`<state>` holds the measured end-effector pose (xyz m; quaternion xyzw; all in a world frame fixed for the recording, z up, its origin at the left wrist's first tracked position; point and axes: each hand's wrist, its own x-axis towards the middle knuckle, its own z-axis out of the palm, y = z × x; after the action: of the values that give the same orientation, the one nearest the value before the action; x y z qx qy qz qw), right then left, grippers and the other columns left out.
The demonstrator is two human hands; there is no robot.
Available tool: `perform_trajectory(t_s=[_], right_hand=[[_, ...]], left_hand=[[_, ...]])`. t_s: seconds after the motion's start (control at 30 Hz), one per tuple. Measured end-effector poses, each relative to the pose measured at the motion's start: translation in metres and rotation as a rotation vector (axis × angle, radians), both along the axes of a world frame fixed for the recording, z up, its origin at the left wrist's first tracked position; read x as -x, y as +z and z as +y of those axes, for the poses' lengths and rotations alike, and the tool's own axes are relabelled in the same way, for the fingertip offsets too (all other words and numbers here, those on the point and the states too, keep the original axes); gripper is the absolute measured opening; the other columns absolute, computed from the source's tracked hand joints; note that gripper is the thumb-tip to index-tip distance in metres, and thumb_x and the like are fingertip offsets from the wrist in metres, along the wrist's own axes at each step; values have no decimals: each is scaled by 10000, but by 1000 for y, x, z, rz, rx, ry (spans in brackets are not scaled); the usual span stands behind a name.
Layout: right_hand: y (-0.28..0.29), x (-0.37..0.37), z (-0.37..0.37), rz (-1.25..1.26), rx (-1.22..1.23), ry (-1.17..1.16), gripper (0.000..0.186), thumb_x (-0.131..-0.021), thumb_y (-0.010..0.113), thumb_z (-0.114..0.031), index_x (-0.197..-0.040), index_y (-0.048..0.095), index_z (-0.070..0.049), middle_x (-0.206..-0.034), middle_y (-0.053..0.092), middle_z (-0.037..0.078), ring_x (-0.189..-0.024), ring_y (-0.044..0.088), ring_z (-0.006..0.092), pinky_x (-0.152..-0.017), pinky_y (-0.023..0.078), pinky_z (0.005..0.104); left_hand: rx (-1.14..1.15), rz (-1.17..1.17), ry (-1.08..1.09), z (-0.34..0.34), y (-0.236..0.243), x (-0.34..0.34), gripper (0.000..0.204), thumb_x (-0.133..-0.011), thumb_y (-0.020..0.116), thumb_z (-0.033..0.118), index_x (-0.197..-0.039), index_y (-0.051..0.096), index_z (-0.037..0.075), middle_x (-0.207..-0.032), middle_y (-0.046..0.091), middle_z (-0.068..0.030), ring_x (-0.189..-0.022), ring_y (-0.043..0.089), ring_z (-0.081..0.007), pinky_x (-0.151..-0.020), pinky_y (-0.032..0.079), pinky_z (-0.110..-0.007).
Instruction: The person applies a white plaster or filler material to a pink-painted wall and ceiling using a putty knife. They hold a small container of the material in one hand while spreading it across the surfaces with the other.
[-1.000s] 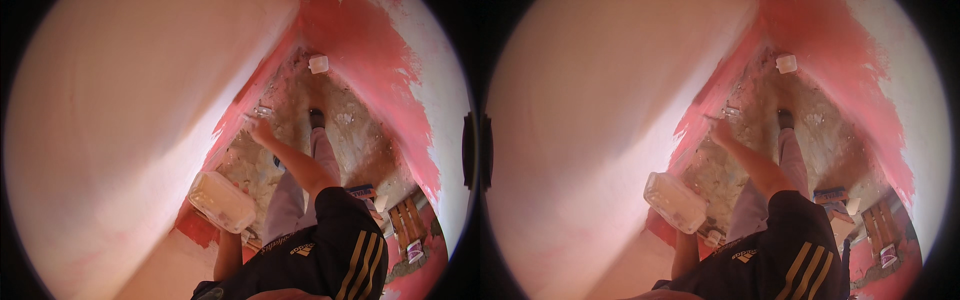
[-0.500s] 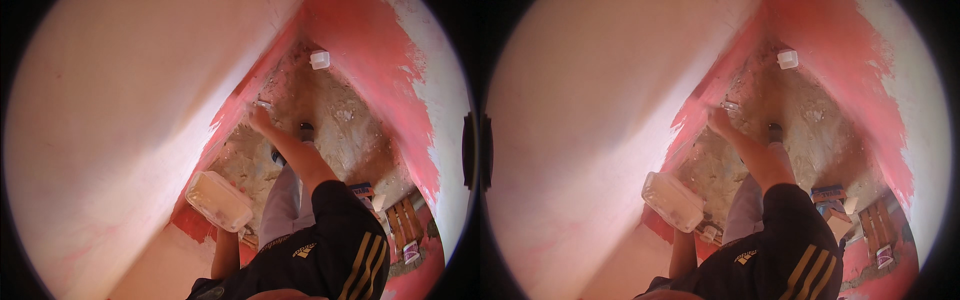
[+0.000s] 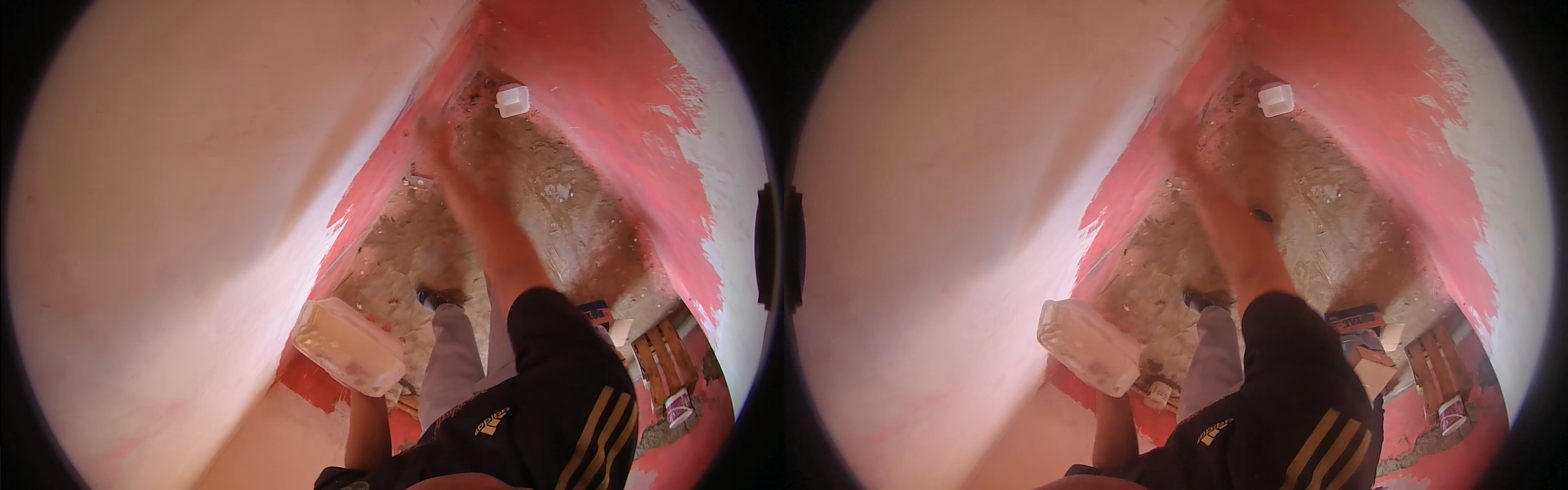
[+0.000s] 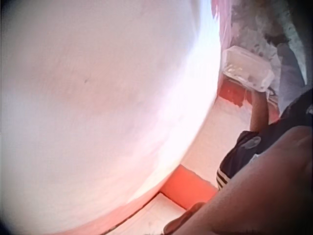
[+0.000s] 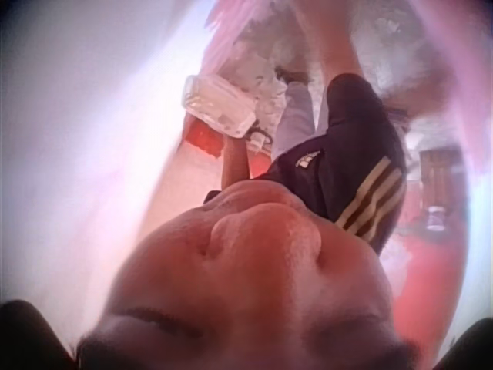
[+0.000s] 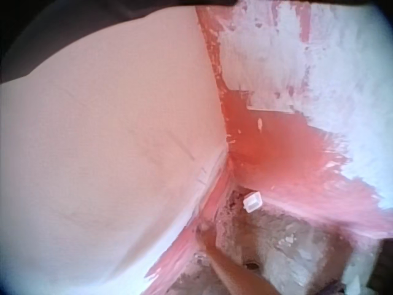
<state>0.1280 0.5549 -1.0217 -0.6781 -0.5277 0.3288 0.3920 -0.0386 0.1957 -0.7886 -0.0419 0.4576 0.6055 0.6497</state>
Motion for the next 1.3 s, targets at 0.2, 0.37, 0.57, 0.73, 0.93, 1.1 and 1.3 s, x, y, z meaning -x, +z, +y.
perform_trajectory(t_s=[0.2,0.37,0.57,0.73,0.93,1.1,1.3], right_hand=[[-46,35,-160,37,94,225,409,-919,537,-110,-1315,615,-172,-1073,682,225,-1011,652,386,-873,524,455],[-81,-130,67,-103,-139,-321,289,-945,519,-180,-1176,668,-92,-959,690,242,-877,677,391,-782,517,477],[-18,-94,130,4,-166,-349,460,-853,588,-123,-1310,634,-143,-1072,673,225,-982,654,397,-801,529,455],[12,15,-92,313,86,245,568,-843,578,-23,-1384,595,-197,-997,706,168,-952,670,351,-862,527,447],[-70,-100,8,-133,268,-159,288,-927,551,-159,-1159,668,-34,-1035,675,224,-981,650,397,-843,506,474],[-99,-151,165,-22,-146,-291,354,-872,619,-93,-1220,681,-115,-1142,686,229,-1133,619,392,-950,471,439],[-41,35,-41,186,59,-117,730,-839,567,44,-1528,394,-127,-1072,643,158,-954,643,292,-833,502,385]], left_hand=[[43,3,-9,-3,-13,14,804,-892,673,499,-1546,291,229,-1552,365,-99,-1351,422,-452,-1018,412,-698],[-1,-68,35,12,-12,-23,790,-915,642,507,-1552,279,209,-1562,346,-126,-1362,401,-476,-1028,381,-718],[-154,-280,86,33,-16,-64,804,-932,626,491,-1571,233,202,-1594,291,-141,-1376,378,-492,-1051,342,-734],[-2,-24,-56,38,-27,-56,812,-926,646,468,-1574,232,209,-1604,281,-126,-1397,358,-477,-1066,327,-731],[-166,-304,68,22,-61,-39,817,-902,684,443,-1564,265,213,-1607,279,-112,-1400,358,-460,-1065,344,-714],[-59,-84,-28,5,-71,-20,847,-885,698,460,-1569,252,232,-1612,269,-104,-1414,338,-451,-1075,325,-710],[-98,-367,151,-12,-40,-6,881,-876,691,496,-1576,219,244,-1616,260,-104,-1417,328,-458,-1065,328,-722]])
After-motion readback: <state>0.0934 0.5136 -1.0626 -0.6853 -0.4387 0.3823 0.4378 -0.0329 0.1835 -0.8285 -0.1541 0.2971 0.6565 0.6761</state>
